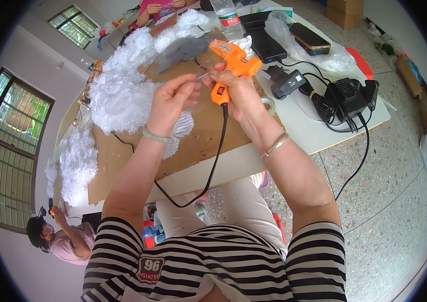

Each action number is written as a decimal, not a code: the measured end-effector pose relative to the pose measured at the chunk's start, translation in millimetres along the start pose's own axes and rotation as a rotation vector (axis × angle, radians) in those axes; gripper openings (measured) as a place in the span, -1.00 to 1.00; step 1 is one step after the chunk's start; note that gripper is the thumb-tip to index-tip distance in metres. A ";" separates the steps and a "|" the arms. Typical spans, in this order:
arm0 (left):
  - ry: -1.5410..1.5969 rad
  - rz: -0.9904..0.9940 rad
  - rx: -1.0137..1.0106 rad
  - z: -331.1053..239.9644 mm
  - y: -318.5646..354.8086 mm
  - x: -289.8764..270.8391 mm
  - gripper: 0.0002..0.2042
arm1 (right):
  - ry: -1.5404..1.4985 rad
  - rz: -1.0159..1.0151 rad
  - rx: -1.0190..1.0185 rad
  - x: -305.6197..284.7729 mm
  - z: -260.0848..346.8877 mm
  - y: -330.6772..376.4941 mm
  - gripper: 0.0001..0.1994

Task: Applying hot glue to plastic shapes and attaching white fiberfill material to them.

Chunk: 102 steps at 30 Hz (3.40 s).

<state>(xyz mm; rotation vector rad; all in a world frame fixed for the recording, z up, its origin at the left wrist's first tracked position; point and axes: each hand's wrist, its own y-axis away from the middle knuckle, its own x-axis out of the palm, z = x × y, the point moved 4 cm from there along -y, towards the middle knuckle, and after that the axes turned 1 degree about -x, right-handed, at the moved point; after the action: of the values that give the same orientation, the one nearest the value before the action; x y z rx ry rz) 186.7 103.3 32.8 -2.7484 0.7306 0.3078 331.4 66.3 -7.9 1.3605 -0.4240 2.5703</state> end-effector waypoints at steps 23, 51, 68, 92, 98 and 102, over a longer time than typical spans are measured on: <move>0.439 -0.720 0.126 20.7 24.4 -131.8 -0.79 | 0.531 -0.075 -0.099 3.0 7.7 -6.2 -0.84; -1.340 -0.049 0.906 12.8 96.5 -46.3 -0.77 | 0.559 -0.108 -0.099 -11.0 -28.7 -75.8 -0.85; -0.701 -0.112 0.359 0.3 63.7 -90.3 -0.82 | 0.510 -0.037 -0.068 -1.2 -29.9 -72.0 -0.87; 0.329 0.048 -0.177 33.4 -19.2 -62.0 -0.63 | 0.252 0.180 0.060 27.2 -36.1 -52.6 -0.86; 0.166 -0.081 -0.189 47.2 -31.2 -75.8 -0.66 | 0.465 0.095 0.090 18.5 -41.4 -56.5 -0.87; -0.240 0.075 0.109 34.8 -29.7 -61.5 -0.65 | 0.527 0.082 0.076 18.6 -37.7 -55.8 -0.85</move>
<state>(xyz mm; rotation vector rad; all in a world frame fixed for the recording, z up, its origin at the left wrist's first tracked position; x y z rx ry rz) 145.0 166.9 23.3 -2.5283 0.7618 0.5839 309.1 132.4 -3.9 0.6431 -0.2929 2.8910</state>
